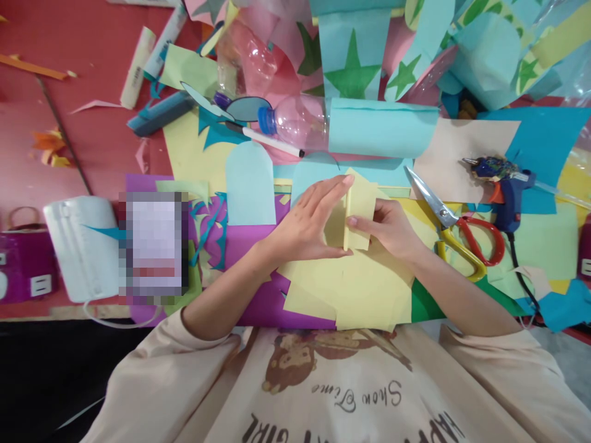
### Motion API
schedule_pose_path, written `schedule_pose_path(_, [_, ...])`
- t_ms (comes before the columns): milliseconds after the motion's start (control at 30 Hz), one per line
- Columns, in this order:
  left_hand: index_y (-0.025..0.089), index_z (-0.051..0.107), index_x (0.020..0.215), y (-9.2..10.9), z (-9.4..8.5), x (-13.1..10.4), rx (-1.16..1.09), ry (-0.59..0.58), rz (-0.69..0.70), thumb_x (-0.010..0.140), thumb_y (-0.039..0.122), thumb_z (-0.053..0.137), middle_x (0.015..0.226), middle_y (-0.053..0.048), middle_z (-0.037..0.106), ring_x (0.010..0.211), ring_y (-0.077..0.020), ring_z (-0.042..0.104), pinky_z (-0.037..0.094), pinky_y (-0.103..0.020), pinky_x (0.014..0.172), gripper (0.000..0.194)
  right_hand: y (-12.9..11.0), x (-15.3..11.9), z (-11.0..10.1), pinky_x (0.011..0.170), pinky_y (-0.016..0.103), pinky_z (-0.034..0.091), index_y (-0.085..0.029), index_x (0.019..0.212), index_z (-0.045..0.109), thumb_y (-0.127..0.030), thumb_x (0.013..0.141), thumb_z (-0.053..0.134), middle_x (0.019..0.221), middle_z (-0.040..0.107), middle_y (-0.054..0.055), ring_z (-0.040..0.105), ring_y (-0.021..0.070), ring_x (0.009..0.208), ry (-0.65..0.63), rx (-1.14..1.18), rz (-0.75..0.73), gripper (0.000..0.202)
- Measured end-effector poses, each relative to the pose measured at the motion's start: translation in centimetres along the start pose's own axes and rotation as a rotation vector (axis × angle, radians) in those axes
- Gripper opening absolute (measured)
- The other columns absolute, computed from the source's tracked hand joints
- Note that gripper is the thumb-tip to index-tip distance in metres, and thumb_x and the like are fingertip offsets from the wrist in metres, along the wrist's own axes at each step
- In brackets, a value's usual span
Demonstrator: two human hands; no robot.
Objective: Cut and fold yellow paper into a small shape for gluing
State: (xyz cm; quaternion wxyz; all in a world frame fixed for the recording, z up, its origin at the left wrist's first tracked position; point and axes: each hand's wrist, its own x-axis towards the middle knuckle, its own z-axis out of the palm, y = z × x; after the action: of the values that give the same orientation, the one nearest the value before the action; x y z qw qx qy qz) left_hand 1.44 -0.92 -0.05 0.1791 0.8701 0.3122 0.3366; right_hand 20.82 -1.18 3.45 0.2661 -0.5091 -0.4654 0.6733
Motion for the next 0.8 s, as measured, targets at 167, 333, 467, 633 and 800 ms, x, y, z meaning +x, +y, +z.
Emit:
schedule_pose_path(167, [0.020, -0.005, 0.154, 0.11, 0.06, -0.15, -0.024, -0.024, -0.031, 0.081, 0.067, 0.057, 0.147, -0.022, 0.039, 0.137, -0.0347, 0.041, 0.041, -0.051, 0.106, 0.107, -0.20, 0.02, -0.03, 0.044, 0.024, 0.035, -0.017, 0.063, 0.058, -0.060, 0.065, 0.075, 0.052, 0.055, -0.003, 0.047, 0.0088, 0.047, -0.013, -0.027, 0.016, 0.046])
schedule_pose_path(333, [0.020, -0.007, 0.154, 0.19, 0.01, -0.18, -0.060, -0.038, -0.025, 0.080, 0.070, 0.055, 0.154, -0.022, 0.029, 0.143, -0.0349, 0.033, 0.036, -0.054, 0.111, 0.109, 0.05, -0.04, -0.24, 0.047, 0.023, 0.037, -0.017, 0.066, 0.059, -0.052, 0.074, 0.072, 0.055, 0.057, -0.003, 0.050, 0.0089, 0.050, -0.062, -0.007, 0.013, 0.038])
schedule_pose_path(467, [0.022, -0.008, 0.153, 0.20, -0.02, -0.09, -0.085, -0.042, -0.036, 0.077, 0.072, 0.056, 0.154, -0.023, 0.030, 0.143, -0.0353, 0.033, 0.037, -0.056, 0.111, 0.111, 0.30, -0.08, -0.40, 0.047, 0.024, 0.036, -0.017, 0.063, 0.057, -0.047, 0.078, 0.069, 0.053, 0.055, -0.003, 0.049, 0.0084, 0.049, -0.099, 0.014, -0.003, 0.035])
schedule_pose_path(633, [0.022, -0.006, 0.154, 0.20, -0.10, -0.02, -0.135, -0.054, -0.057, 0.076, 0.071, 0.060, 0.153, -0.023, 0.033, 0.141, -0.0354, 0.037, 0.039, -0.055, 0.109, 0.113, 0.26, 0.04, -0.38, 0.048, 0.023, 0.035, -0.018, 0.061, 0.055, -0.042, 0.079, 0.068, 0.053, 0.053, -0.004, 0.048, 0.0077, 0.049, -0.122, 0.056, -0.021, 0.033])
schedule_pose_path(800, [0.024, -0.005, 0.154, 0.18, -0.11, -0.07, -0.210, -0.065, -0.080, 0.076, 0.069, 0.062, 0.156, -0.022, 0.029, 0.143, -0.0346, 0.035, 0.037, -0.054, 0.113, 0.112, -0.02, 0.01, -0.32, 0.047, 0.023, 0.034, -0.017, 0.061, 0.056, -0.042, 0.079, 0.068, 0.054, 0.053, -0.004, 0.047, 0.0075, 0.048, -0.132, 0.095, -0.015, 0.033])
